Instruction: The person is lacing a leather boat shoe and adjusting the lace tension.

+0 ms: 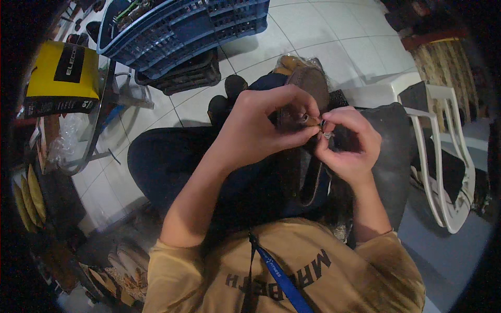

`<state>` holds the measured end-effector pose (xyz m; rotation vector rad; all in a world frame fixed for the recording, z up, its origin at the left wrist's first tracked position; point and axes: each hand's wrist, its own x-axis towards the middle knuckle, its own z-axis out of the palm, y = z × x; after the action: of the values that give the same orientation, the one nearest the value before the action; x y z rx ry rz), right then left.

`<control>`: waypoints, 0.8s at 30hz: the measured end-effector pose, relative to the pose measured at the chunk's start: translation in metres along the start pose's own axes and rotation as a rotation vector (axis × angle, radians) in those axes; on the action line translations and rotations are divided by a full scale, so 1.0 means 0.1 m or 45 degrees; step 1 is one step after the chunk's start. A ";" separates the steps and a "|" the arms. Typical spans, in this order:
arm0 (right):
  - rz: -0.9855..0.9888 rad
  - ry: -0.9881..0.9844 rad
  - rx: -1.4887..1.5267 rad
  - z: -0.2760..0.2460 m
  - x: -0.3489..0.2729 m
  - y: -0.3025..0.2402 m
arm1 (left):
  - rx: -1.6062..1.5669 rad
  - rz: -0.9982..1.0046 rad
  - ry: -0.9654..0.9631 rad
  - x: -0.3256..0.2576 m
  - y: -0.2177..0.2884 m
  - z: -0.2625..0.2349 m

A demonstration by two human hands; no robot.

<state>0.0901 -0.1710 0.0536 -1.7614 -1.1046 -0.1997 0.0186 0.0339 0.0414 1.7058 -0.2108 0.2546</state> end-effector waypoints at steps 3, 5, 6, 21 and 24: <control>-0.010 -0.032 -0.024 -0.04 0.00 0.01 | -0.066 -0.036 -0.008 -0.02 -0.02 0.01; -0.039 -0.052 -0.037 -0.05 0.01 0.01 | -0.098 -0.027 0.013 -0.04 -0.03 0.02; -0.028 -0.054 -0.035 -0.04 0.01 0.01 | -0.132 -0.017 0.035 -0.05 -0.03 0.03; 0.046 0.061 -0.181 0.07 -0.06 -0.03 | -0.096 -0.077 0.184 -0.01 0.07 0.11; 0.079 0.088 -0.165 0.04 -0.07 -0.04 | 0.035 0.019 0.201 0.02 0.14 0.16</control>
<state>0.0813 -0.1718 0.0502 -1.8865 -1.0048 -0.2974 0.0175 0.0163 0.0528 1.7026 -0.1041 0.4029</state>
